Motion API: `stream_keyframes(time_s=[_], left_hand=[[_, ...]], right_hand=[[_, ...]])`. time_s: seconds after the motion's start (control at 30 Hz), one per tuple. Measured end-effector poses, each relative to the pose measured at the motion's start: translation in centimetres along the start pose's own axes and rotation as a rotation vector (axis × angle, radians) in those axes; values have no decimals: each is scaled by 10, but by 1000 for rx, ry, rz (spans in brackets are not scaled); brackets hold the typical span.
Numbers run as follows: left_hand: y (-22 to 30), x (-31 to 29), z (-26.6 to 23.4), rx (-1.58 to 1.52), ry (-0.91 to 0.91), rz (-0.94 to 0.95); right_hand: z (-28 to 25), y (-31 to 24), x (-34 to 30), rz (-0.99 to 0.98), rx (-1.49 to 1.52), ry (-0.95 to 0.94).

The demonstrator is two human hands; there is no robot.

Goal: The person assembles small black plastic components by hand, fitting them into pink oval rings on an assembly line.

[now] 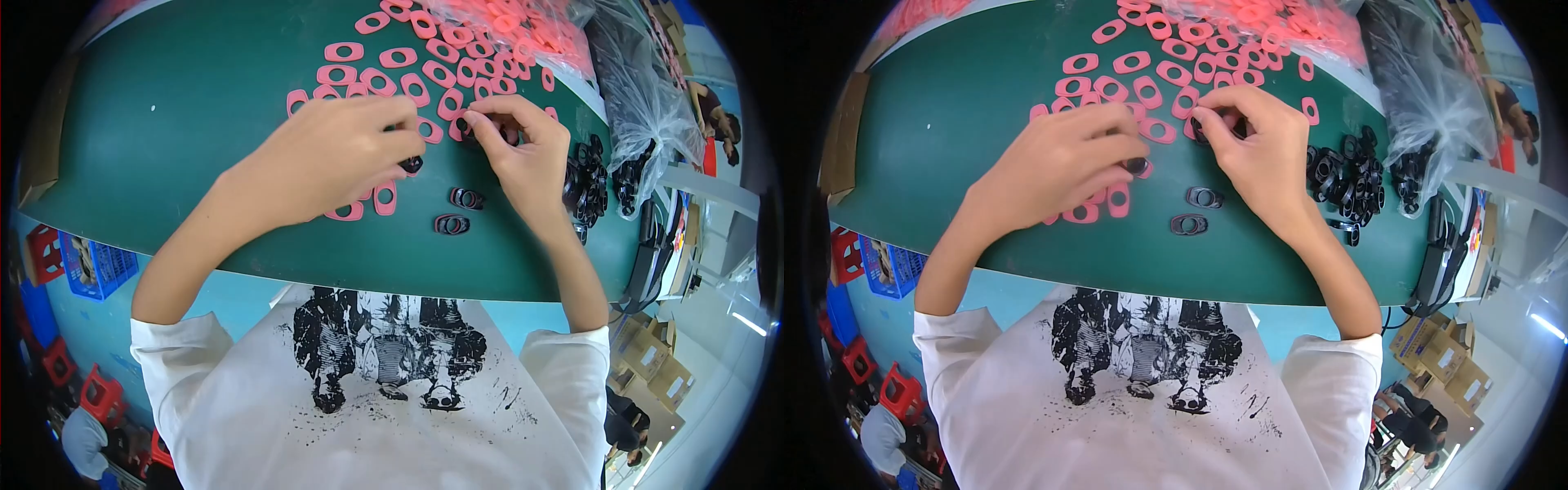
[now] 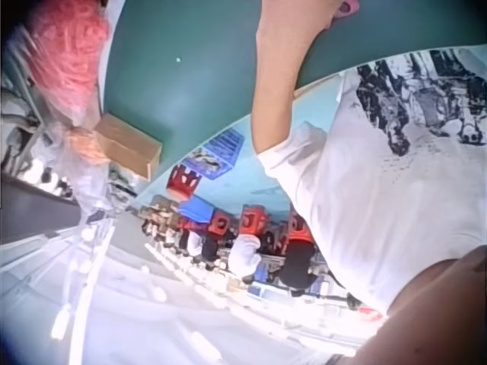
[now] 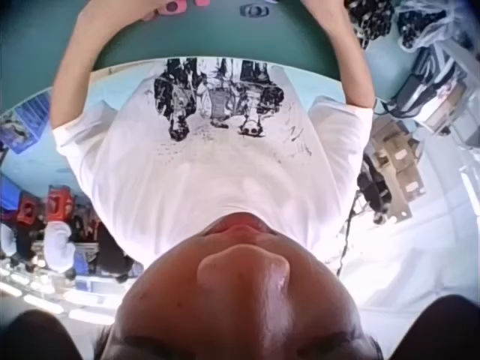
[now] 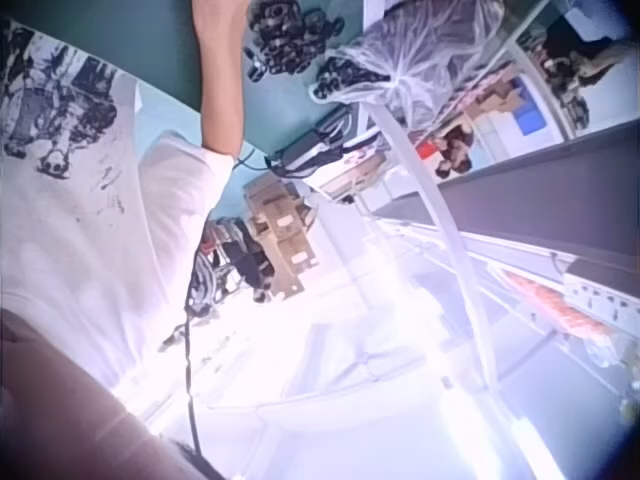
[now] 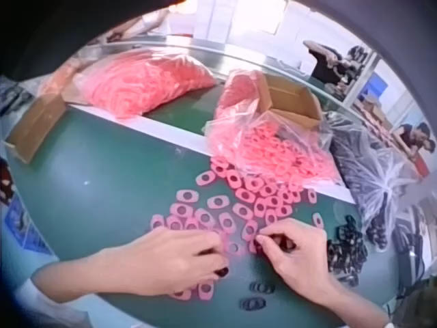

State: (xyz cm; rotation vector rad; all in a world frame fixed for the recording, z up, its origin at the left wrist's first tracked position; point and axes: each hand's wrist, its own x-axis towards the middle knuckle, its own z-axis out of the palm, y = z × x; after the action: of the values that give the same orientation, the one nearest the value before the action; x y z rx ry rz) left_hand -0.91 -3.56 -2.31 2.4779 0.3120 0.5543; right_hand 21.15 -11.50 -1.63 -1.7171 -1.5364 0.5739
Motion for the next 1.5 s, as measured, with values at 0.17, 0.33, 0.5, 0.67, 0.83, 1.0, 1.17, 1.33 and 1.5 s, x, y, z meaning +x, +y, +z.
stream_keyframes(time_s=[0.17,0.33,0.5,0.67,0.83,1.0,1.17,1.33,1.5], left_hand=[[8,1,3,168,-81,-16],[7,-1,6,156,-33,6],[5,-4,7,137,20,32],[8,-5,6,160,-28,1],[10,-6,5,140,10,1],[8,-8,2,93,-43,-29],[7,-10,0,79,-77,-75],[13,-13,1,91,-61,-110],[26,-6,2,179,-44,-110]], right_hand=[[-3,9,3,-284,-313,54],[-49,-4,11,-506,-332,-219],[-38,0,14,-639,-460,-414],[-40,5,25,-630,-489,-461],[-40,4,38,-782,-490,-526],[-37,-2,43,-947,-525,-611],[-32,-7,52,-870,-426,-754],[-35,-6,40,-703,-430,-676],[-37,-3,38,-820,-393,-587]])
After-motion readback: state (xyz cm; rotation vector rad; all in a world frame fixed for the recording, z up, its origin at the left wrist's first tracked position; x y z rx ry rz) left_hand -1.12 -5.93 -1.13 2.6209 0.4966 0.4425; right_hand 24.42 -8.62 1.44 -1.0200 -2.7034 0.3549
